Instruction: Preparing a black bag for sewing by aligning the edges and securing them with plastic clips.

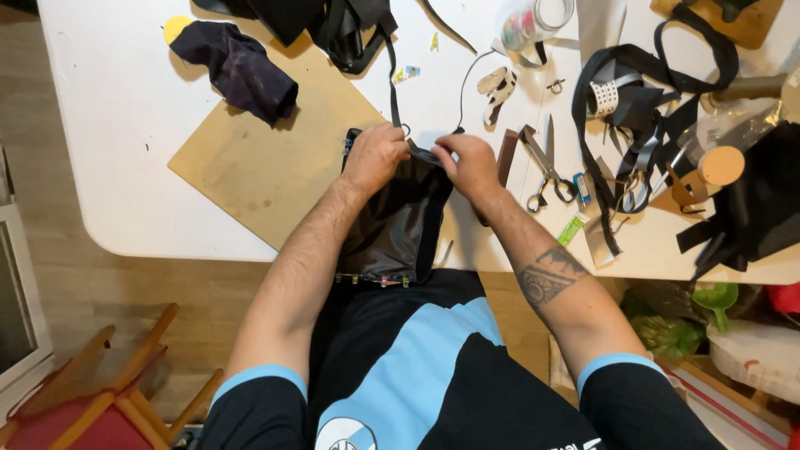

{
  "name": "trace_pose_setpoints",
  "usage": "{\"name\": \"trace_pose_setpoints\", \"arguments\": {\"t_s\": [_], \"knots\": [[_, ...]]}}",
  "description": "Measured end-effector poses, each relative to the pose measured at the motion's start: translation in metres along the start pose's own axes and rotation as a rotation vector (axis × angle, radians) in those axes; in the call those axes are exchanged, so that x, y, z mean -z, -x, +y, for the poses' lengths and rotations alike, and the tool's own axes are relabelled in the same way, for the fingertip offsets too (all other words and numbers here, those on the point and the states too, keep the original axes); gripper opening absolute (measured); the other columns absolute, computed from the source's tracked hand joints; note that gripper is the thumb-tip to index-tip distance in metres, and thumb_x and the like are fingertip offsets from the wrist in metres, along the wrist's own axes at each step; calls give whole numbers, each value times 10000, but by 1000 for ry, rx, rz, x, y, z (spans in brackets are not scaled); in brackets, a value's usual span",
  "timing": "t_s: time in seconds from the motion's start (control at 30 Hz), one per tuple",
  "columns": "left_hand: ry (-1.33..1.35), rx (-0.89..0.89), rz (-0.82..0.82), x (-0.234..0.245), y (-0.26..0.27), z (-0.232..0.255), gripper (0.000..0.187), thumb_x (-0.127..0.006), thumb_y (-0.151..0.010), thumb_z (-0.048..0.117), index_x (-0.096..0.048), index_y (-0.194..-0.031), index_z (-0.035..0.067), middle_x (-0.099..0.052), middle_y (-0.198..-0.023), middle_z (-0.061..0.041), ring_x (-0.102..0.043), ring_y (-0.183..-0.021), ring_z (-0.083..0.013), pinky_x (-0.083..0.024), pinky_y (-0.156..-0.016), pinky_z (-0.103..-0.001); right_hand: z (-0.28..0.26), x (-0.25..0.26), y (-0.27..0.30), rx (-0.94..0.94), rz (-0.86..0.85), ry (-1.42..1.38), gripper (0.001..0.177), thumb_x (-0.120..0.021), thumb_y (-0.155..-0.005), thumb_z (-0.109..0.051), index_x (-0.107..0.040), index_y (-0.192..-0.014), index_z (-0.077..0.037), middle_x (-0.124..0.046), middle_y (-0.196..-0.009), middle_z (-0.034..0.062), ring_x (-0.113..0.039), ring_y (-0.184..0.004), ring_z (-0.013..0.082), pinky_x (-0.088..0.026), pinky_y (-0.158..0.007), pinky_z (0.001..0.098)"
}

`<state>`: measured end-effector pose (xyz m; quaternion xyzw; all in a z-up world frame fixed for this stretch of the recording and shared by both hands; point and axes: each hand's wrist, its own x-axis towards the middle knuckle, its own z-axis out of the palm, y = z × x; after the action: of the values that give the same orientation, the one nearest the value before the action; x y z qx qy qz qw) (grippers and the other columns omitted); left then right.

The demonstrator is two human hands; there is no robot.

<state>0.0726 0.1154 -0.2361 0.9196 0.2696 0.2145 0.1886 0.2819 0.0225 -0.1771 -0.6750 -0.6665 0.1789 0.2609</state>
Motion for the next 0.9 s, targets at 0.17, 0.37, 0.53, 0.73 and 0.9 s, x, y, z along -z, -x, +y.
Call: {"name": "trace_pose_setpoints", "arguments": {"t_s": [0.17,0.37,0.53,0.73,0.9], "knots": [[102,14,-8,14,-6,5,206,-744,-876,257,-656,-726,146,-544,-755,26,-537,-768,-204,-445,-632,-353,-26,7,-107,-267,-99,-107,251,-595,-993,-280,-725,-1142,-124,-722,-1074,67,-677,-976,237,-530,-850,386],[139,7,-6,27,-13,11,236,-838,-787,101,-644,-660,55,-565,-716,-23,-517,-716,-263,-420,-554,-422,43,-53,-141,-117,-290,127,171,-617,-897,-223,-649,-932,-59,-609,-925,112,-580,-822,309,-423,-640,456],[135,14,-19,19,-7,9,232,-832,-799,104,-656,-656,53,-547,-698,-21,-505,-706,-258,-418,-547,-417,77,-64,-112,26,-268,182,74,-607,-888,-87,-649,-933,-47,-571,-998,124,-561,-845,332,-419,-594,464],[95,73,-51,3,2,3,313,-649,-971,425,-610,-756,201,-513,-793,63,-556,-853,-147,-493,-745,-278,7,-10,-56,-335,-201,-312,138,-879,-800,-146,-752,-855,-152,-701,-755,21,-673,-798,217,-508,-743,361],[55,68,-54,-3,4,2,298,-623,-983,427,-610,-764,225,-507,-792,82,-554,-856,-132,-483,-723,-271,-27,8,-41,-498,-251,-491,222,-835,-734,38,-640,-740,-67,-736,-721,69,-764,-794,186,-553,-722,280]]}}
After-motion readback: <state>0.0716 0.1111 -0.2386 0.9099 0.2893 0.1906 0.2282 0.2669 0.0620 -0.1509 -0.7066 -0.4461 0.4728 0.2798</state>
